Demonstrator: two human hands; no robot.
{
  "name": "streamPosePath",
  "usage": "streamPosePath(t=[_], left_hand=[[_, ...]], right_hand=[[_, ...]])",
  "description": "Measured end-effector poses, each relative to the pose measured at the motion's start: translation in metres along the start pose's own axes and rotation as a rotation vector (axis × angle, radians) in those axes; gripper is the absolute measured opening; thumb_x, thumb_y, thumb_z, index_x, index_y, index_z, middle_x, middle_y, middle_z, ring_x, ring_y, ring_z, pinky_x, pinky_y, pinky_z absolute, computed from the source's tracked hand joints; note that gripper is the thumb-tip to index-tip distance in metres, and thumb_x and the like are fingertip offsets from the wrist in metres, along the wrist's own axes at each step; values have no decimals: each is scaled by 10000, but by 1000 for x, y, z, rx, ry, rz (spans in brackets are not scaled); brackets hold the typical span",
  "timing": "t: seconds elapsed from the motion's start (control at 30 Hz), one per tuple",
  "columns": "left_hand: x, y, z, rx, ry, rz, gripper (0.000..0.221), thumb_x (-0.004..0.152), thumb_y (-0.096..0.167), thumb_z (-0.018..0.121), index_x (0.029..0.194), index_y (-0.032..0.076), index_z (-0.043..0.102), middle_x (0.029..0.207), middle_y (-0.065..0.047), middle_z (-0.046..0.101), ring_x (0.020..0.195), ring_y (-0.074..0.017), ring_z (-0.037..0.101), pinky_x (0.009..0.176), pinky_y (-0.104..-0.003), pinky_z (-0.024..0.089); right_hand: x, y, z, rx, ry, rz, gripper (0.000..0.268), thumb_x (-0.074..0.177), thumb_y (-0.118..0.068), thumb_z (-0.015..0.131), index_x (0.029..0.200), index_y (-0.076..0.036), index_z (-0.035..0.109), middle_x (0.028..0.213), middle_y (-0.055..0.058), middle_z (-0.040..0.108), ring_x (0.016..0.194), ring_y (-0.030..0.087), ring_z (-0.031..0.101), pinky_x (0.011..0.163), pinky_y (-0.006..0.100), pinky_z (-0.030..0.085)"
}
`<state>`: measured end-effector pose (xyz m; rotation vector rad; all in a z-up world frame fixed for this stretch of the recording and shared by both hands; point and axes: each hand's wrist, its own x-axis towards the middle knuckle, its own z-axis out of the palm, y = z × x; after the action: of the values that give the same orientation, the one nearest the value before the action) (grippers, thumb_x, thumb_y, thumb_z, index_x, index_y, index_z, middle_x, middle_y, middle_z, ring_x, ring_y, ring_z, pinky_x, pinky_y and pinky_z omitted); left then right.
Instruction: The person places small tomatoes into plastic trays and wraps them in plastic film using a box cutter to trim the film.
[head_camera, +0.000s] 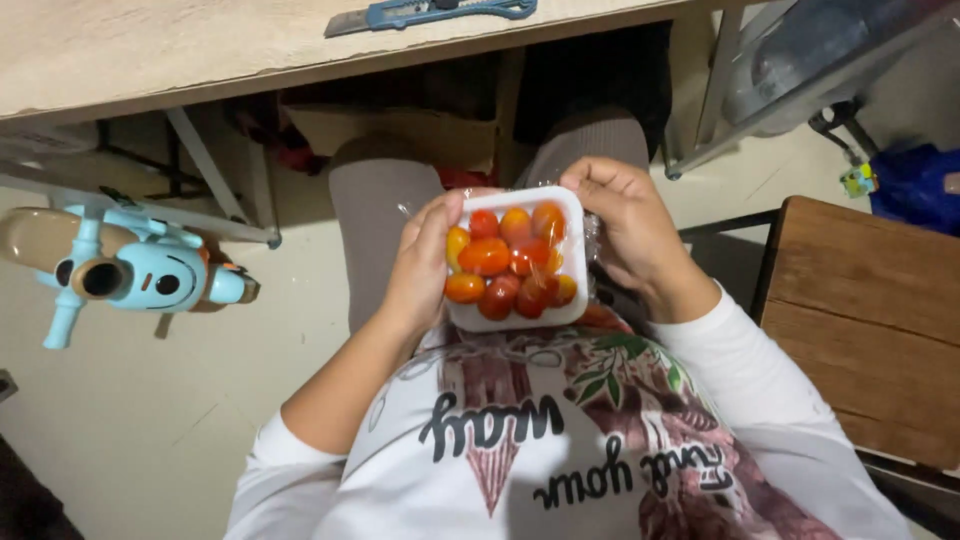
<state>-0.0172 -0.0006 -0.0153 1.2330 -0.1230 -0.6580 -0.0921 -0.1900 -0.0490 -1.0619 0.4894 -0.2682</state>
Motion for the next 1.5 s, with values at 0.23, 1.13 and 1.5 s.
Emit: streamPosePath(t=[0.23,1.13,1.5], left_hand=[[-13,-23,-13,-156,-133,-192,478,1000,365,536,1356,62,637,1364,-159,642,1209,-254,657,1043,-414,537],[35,15,0,-678,-15,-517,734,894,627,613,1264,-6,638,1190,-221,686,1094,-374,680,996,-569,537],[29,23,4,-678,-13,-480,710,908,611,615,1231,-21,644,1154,-221,693,1066,-363,689,968,-564,551]], right_hand=[[-27,8,-14,-8,11,172,295,965,-288,666,1017,-4,728,758,44,686,672,107,707,521,247,614],[8,-50,-15,71,12,-170,112,1035,-211,583,968,-121,579,855,84,676,713,179,736,666,265,613],[23,-20,9,-272,-4,-197,77,931,-105,725,932,-34,695,735,31,582,694,125,566,659,249,511]])
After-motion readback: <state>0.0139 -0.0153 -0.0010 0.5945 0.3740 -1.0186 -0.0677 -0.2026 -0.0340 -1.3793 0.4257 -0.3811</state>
